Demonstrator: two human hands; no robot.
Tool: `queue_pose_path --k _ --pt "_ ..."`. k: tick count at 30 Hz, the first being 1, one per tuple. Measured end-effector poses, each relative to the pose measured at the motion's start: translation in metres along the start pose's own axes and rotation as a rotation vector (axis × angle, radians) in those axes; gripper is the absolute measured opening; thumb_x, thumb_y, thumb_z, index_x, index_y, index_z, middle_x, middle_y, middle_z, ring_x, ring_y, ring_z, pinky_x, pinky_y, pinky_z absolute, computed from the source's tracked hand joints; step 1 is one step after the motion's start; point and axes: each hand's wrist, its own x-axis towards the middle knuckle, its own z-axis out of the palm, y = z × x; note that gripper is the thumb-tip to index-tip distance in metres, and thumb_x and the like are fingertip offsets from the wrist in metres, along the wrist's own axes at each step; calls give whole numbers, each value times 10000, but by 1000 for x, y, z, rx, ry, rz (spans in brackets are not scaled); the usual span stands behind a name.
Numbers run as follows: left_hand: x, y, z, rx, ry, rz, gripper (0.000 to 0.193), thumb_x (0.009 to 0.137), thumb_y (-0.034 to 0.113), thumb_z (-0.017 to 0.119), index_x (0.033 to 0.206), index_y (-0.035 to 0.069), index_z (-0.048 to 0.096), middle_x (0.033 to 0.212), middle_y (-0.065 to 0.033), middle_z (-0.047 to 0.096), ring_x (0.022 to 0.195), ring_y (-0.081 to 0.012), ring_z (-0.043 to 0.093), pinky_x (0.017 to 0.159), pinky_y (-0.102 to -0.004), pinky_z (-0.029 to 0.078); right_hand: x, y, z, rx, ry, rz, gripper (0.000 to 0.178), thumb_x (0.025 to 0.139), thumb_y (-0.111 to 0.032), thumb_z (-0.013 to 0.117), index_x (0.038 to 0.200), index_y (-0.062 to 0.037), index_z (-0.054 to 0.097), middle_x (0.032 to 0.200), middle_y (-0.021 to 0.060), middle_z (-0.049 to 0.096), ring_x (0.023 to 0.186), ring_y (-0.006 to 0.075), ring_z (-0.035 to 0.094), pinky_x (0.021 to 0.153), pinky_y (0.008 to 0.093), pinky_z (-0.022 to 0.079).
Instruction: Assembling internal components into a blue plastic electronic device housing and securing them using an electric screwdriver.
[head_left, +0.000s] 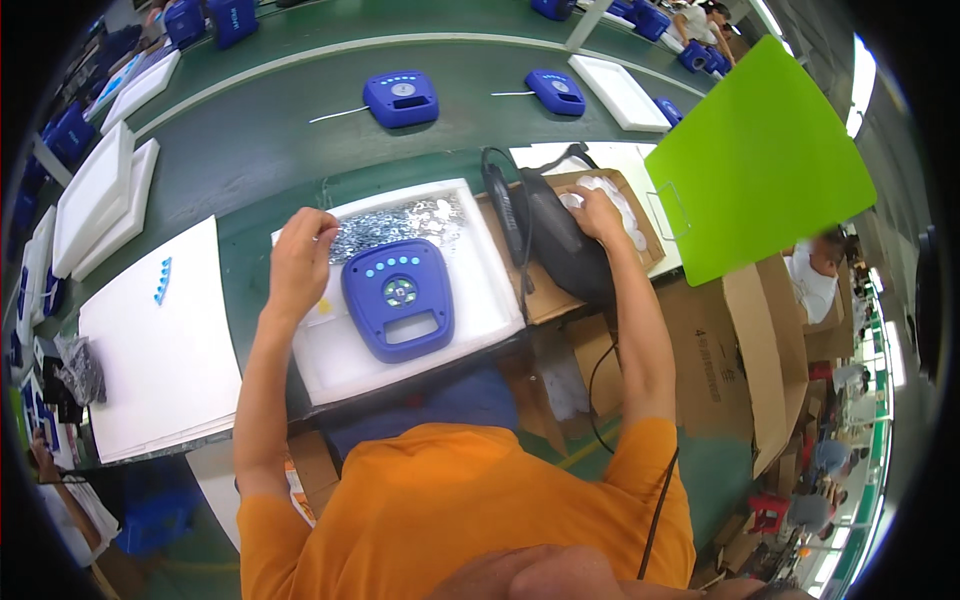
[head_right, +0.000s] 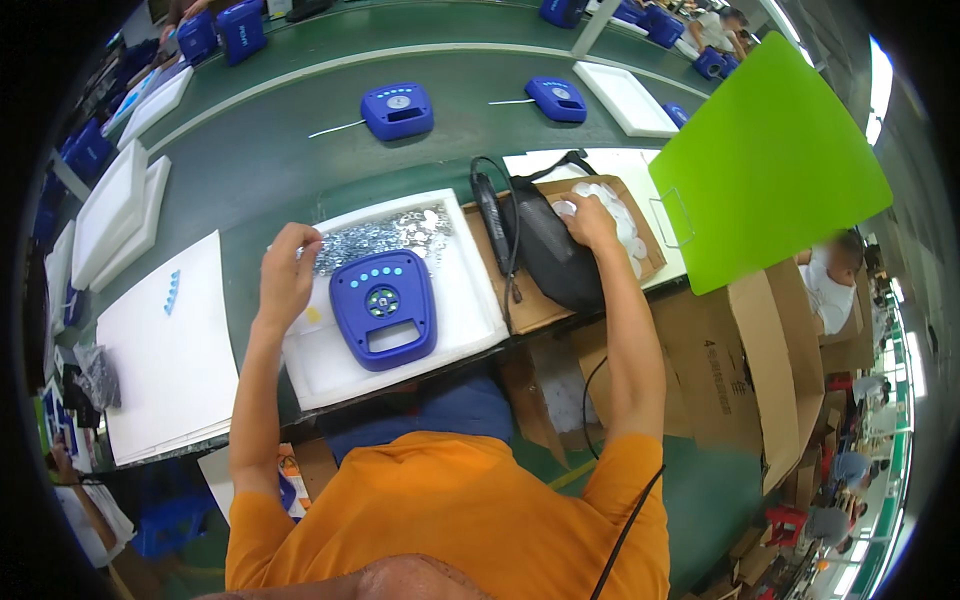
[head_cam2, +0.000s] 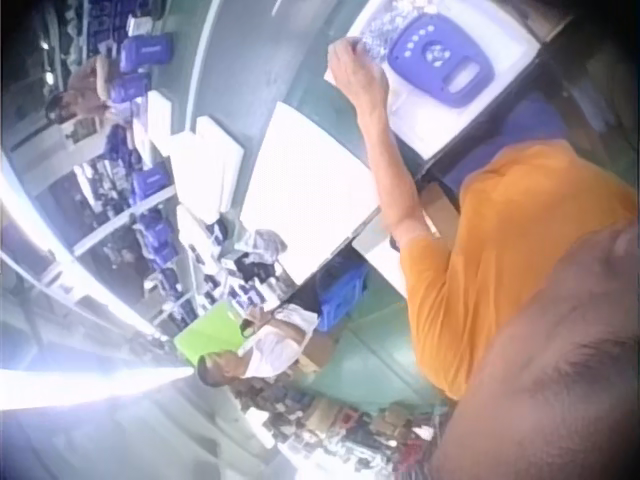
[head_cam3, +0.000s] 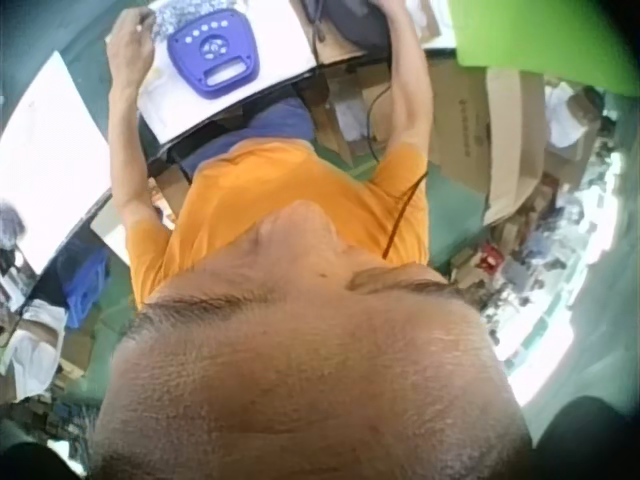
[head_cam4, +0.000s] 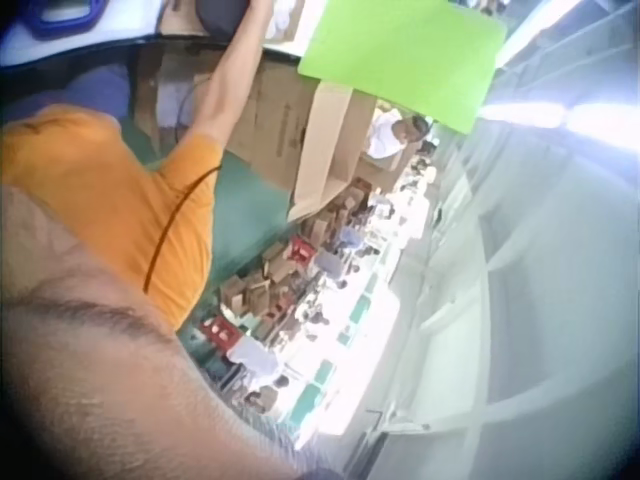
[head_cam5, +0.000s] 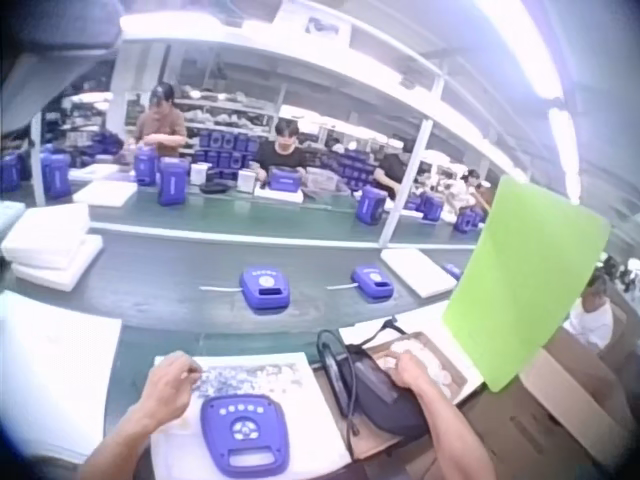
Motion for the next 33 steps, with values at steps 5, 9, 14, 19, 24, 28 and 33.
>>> queue_pose_path --k 5,9,14,19,24,28,33 --pt "-18 -6 5 -86 -7 -36 58 1008 -19 737 1045 -4 695 1009 -149 726 943 -358 717 836 -447 556 1 -13 -10 -27 -56 -19 322 952 -278 855 1205 -79 854 984 201 816 996 383 793 888 502 616" --pt "-17 0 2 -159 -42 -49 73 1012 -43 737 1059 -9 692 1011 -142 735 939 -320 723 858 -400 564 -8 -17 -30 135 157 -22 191 1010 -211 847 1107 -46 844 960 156 825 882 314 799 818 427 619" --pt "-25 24 0 -313 -90 -93 114 1000 -78 736 1089 -16 700 1052 -141 743 987 -302 728 919 -370 569 -51 -128 -42 520 203 -138 154 1031 -147 850 1084 -3 841 933 78 805 843 155 731 763 322 570" --pt "-30 21 14 -259 -126 -20 151 974 -101 751 1085 -9 708 1061 -149 748 1000 -335 732 925 -392 581 -107 -237 -21 826 -86 -271 95 992 -82 872 1066 -23 861 938 43 714 823 129 609 732 297 482" --pt "-31 15 16 -112 -50 84 167 951 -76 773 1074 18 711 1111 -139 780 1075 -357 751 962 -447 577 -118 -286 5 814 -153 -394 118 961 -105 889 1039 -22 861 930 73 694 806 192 644 730 332 523" --pt "-32 16 19 -92 -47 98 175 940 -67 778 1071 28 712 1113 -131 785 1103 -370 745 994 -470 563 -126 -298 11 702 -200 -348 125 964 -124 887 1034 -26 853 943 98 700 828 235 710 742 365 566" --pt "-31 18 18 -92 -72 122 190 938 -67 778 1087 34 717 1121 -130 790 1142 -378 733 1024 -484 552 -125 -300 11 596 -91 -397 163 966 -123 879 1099 -38 842 974 116 721 865 253 750 744 374 584"
